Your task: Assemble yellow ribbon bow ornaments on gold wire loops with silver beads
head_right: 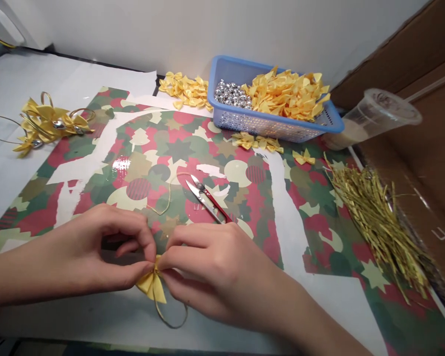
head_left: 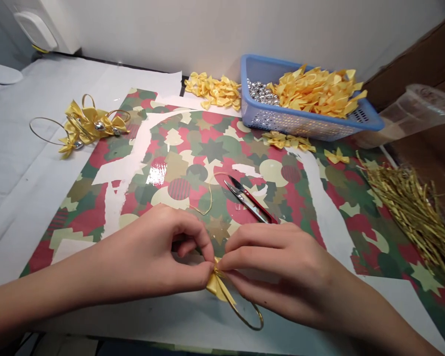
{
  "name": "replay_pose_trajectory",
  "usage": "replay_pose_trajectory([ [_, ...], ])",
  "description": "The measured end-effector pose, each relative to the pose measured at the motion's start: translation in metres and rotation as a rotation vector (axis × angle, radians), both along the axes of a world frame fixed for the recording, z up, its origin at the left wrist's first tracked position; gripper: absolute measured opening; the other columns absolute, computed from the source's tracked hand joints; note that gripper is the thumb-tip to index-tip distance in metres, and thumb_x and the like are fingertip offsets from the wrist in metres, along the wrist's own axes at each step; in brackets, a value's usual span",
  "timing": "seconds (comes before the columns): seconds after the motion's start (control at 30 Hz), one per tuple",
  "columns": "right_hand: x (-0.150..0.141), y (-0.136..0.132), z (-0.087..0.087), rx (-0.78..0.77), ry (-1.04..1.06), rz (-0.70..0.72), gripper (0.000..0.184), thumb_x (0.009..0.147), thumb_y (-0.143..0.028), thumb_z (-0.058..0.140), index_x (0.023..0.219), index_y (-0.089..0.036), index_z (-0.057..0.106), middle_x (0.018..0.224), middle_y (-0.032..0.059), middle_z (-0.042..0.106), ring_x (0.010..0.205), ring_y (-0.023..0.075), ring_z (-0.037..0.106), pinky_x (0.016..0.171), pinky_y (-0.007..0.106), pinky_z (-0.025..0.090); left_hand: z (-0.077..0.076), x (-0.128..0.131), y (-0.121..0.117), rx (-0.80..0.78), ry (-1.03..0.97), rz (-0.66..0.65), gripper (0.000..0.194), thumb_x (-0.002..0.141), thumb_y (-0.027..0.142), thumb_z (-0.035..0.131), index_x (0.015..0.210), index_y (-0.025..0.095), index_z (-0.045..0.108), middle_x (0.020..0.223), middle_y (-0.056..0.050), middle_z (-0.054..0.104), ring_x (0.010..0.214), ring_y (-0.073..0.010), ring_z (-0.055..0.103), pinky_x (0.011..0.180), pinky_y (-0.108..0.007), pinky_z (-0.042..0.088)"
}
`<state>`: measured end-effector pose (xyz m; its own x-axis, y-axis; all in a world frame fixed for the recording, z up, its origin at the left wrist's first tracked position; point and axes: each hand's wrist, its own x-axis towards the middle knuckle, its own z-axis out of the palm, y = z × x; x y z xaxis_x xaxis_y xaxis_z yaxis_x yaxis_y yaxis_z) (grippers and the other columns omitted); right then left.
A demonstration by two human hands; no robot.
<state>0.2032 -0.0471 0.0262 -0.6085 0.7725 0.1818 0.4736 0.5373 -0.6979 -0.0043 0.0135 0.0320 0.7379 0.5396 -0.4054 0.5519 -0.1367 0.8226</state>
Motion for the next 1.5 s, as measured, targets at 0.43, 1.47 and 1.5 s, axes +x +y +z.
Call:
replay_pose_trajectory([
  [0.43,-0.006,-0.004,-0.009,-0.094,0.123,-0.127,0.007,0.084,-0.011,0.060,0.086,-0.017,0.062,0.080,0.0016,0.064,0.067,0.0093,0.058,0.059,0.020,0.046,0.004,0.006,0.002,-0.316,0.146,0.144,0.008,0.071,0.025,0.062,0.071,0.019,0.067,0.045,0.010,0.027,0.045,-0.0067,0.023,0.042,-0.018,0.022],
  [1.47,-0.010,0.001,-0.007,-0.460,0.187,-0.259,0.008,0.081,-0.017,0.063,0.074,-0.019,0.065,0.063,-0.0029,0.056,0.051,0.0067,0.041,0.044,0.019,0.032,0.006,0.005,0.003,-0.302,0.123,0.159,0.017,0.074,0.034,0.062,0.074,0.018,0.069,0.048,0.009,0.030,0.044,-0.0066,0.021,0.040,-0.019,0.016],
  [1.5,-0.010,0.001,-0.007,-0.493,0.184,-0.275,0.008,0.081,-0.018,0.063,0.074,-0.019,0.065,0.062,-0.0027,0.055,0.050,0.0069,0.040,0.043,0.020,0.031,0.007,0.005,0.003,-0.304,0.123,0.159,0.017,0.073,0.034,0.062,0.073,0.018,0.068,0.048,0.009,0.031,0.044,-0.0066,0.021,0.040,-0.019,0.016],
])
